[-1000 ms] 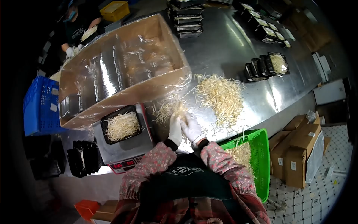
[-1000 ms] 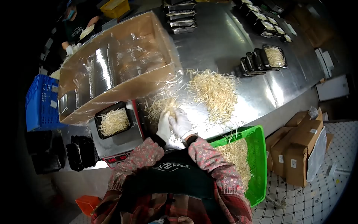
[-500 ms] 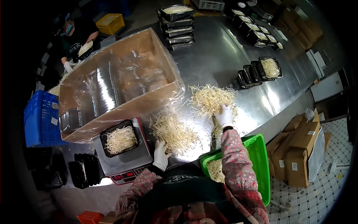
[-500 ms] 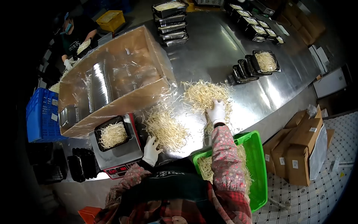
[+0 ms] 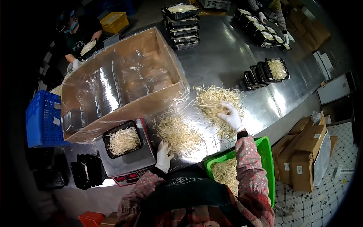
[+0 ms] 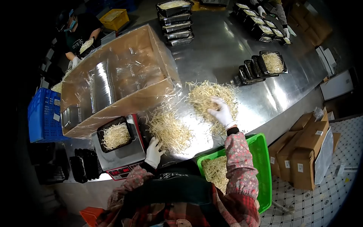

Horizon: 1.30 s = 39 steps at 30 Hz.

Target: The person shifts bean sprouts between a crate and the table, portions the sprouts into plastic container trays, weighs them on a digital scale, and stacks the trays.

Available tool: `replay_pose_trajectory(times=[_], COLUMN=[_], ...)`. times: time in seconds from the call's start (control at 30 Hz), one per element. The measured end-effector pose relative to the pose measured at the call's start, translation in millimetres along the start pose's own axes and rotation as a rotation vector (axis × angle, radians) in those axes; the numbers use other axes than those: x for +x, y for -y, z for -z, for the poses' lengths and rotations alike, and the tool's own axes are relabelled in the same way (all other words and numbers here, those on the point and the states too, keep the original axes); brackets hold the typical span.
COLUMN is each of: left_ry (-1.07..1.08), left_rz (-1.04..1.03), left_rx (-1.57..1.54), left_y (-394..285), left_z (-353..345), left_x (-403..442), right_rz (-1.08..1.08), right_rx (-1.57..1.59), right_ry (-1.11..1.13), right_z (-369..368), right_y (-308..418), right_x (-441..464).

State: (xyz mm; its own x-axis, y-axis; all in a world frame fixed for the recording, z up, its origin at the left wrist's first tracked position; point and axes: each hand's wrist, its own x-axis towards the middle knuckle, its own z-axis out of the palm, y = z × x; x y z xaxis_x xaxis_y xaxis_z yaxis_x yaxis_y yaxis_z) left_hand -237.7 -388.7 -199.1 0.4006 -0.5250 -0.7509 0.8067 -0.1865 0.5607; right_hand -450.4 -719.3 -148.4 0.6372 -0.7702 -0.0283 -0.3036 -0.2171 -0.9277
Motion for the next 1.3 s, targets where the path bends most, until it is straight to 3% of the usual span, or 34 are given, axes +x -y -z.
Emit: replay_pose_trajectory(times=[0.03,0.1,0.17,0.23,0.3,0.37,0.43,0.63,0.77,0.8,0.83,0.97,1.03,1.07,1.17,1.23,1.3], left_ry=[-0.013,-0.035,0.007,0.003,0.0,-0.005,-0.005,0.01,0.029,0.029,0.028,0.001,0.019,0.021,0.029,0.014,0.027], left_rz=[0.008,0.023,-0.006,-0.027,-0.021,-0.012,-0.003,-0.001,0.007,0.011,0.014,0.012,-0.004,-0.002,0.012,0.027,0.016], left_rx=[0.022,0.037,0.049,0.049,0.074,0.07,0.063,0.064,0.075,0.087,0.098,0.098,0.103,0.1,0.065,0.059,0.052], left_y=[-3,-1,-2,-1,-2,-3,-5,-8,-9,-10,-10,-6,-9,-8,-7,-6,-5], left_z=[-3,-6,-5,-6,-8,-8,-6,-8,-11,-11,-11,-8,-9,-8,-6,-5,-3], left_x=[-2,-5,-9,-12,-14,-16,-16,-18,-17,-16,-16,-15,-16,-15,-12,-10,-8], right_rz=[0.093,0.073,-0.077,-0.168,-0.108,-0.091,-0.181,-0.073,-0.13,-0.155,-0.155,0.103,0.025,-0.113,-0.158,-0.234,-0.204], right_rx=[-0.06,-0.199,-0.583,-0.822,-0.891,-0.814,-0.616,0.103,-0.142,-0.407,-0.408,-0.945,-0.791,-0.646,-0.407,0.177,0.334], right_ry=[0.09,0.153,0.027,0.062,0.169,0.217,0.024,-0.08,0.094,0.129,0.13,0.109,0.204,0.143,-0.052,-0.13,-0.101], right_z=[-7,-10,-21,-36,-51,-52,-41,14,-10,-12,-18,-52,-42,-32,16,36,51], right_y=[23,23,8,15,-1,-22,-43,25,3,1,-2,-8,-32,-22,-44,10,21], right_x=[6,28,60,78,88,96,100,72,58,53,45,23,28,26,30,18,16])
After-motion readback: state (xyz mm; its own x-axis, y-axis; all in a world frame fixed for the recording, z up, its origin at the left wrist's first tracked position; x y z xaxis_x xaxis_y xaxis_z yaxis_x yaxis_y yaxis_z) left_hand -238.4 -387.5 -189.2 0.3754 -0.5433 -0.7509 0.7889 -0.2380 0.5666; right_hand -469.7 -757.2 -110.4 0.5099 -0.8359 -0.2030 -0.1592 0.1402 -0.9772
